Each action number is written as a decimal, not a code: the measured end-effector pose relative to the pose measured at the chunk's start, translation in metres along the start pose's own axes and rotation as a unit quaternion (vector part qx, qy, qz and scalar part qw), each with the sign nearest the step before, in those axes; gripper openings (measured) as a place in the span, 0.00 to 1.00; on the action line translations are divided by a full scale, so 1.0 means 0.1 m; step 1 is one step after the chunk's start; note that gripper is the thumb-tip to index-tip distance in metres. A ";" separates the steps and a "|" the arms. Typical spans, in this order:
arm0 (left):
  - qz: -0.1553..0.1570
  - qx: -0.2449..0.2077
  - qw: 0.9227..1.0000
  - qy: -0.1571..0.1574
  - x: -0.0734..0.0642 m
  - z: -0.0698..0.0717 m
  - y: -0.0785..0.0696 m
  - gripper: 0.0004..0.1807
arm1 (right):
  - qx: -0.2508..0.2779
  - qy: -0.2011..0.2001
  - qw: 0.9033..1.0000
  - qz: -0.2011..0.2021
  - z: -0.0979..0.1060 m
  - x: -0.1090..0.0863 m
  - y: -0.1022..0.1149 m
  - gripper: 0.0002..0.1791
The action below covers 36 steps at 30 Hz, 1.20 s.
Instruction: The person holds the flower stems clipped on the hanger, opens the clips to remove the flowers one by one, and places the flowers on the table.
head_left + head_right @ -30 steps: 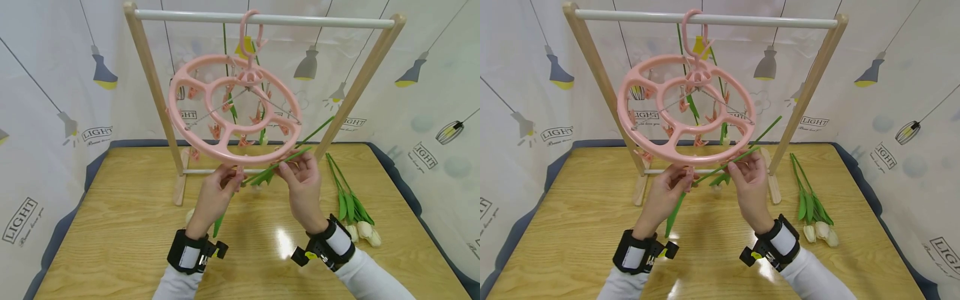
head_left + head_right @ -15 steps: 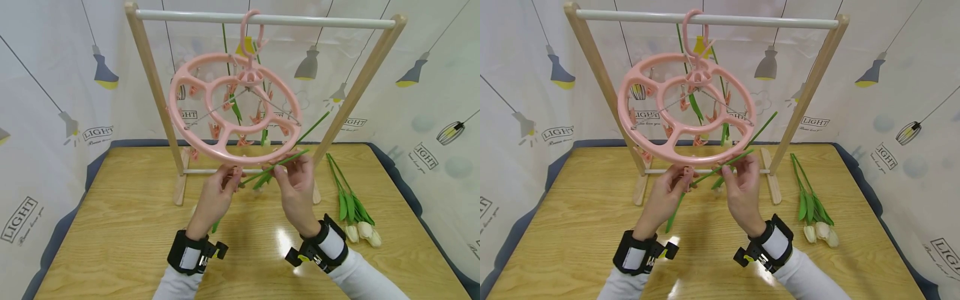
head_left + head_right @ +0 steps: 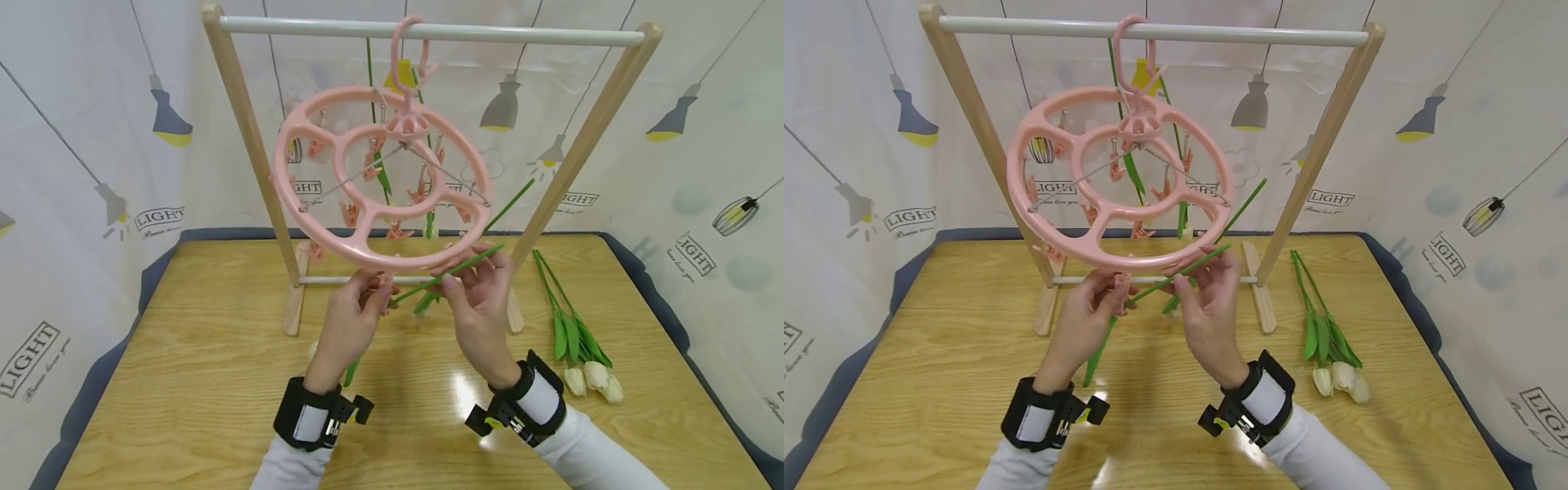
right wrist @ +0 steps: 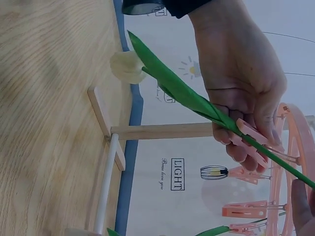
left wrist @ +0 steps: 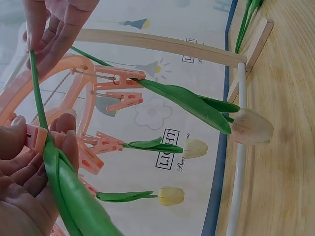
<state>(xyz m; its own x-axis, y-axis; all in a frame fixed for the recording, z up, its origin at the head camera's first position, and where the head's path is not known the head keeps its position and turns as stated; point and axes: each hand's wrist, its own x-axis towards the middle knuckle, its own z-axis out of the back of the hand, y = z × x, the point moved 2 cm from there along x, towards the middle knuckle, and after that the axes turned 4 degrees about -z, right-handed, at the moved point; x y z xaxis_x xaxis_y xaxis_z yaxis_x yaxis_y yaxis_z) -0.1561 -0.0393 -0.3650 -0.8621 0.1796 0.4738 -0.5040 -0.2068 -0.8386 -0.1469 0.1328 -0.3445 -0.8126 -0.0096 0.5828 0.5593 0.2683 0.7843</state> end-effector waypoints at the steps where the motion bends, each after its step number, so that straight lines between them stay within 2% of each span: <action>1: -0.002 0.002 1.000 -0.002 0.00 0.00 0.00 0.14 | 0.001 0.005 1.000 0.002 0.00 0.00 -0.01 0.26; 5: -0.004 0.013 1.000 -0.006 0.00 0.00 0.00 0.12 | 0.007 0.019 1.000 0.009 -0.01 0.00 -0.04 0.26; 13: 0.000 0.020 1.000 0.003 0.00 0.01 0.00 0.05 | 0.017 0.023 0.999 0.019 -0.07 0.00 -0.04 0.22; 21: 0.000 0.037 0.999 0.006 0.00 0.01 -0.01 0.05 | 0.023 0.025 0.999 0.032 -0.11 0.01 -0.04 0.19; 28: 0.005 0.056 0.998 -0.008 0.00 0.04 -0.03 0.05 | 0.027 0.018 0.999 0.023 -0.11 0.02 -0.03 0.20; 36: 0.006 0.026 1.000 -0.010 0.00 0.06 0.00 0.07 | 0.037 0.021 0.998 0.048 -0.04 0.04 -0.03 0.22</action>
<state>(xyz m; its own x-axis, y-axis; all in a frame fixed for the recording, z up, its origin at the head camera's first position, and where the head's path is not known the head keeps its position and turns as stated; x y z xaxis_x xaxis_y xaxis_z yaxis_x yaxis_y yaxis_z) -0.1560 -0.0447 -0.3634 -0.8684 0.1578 0.4701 -0.4958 -0.2592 -0.8288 -0.1514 0.1282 -0.3431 -0.7473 -0.0208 0.6641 0.6194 0.3398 0.7077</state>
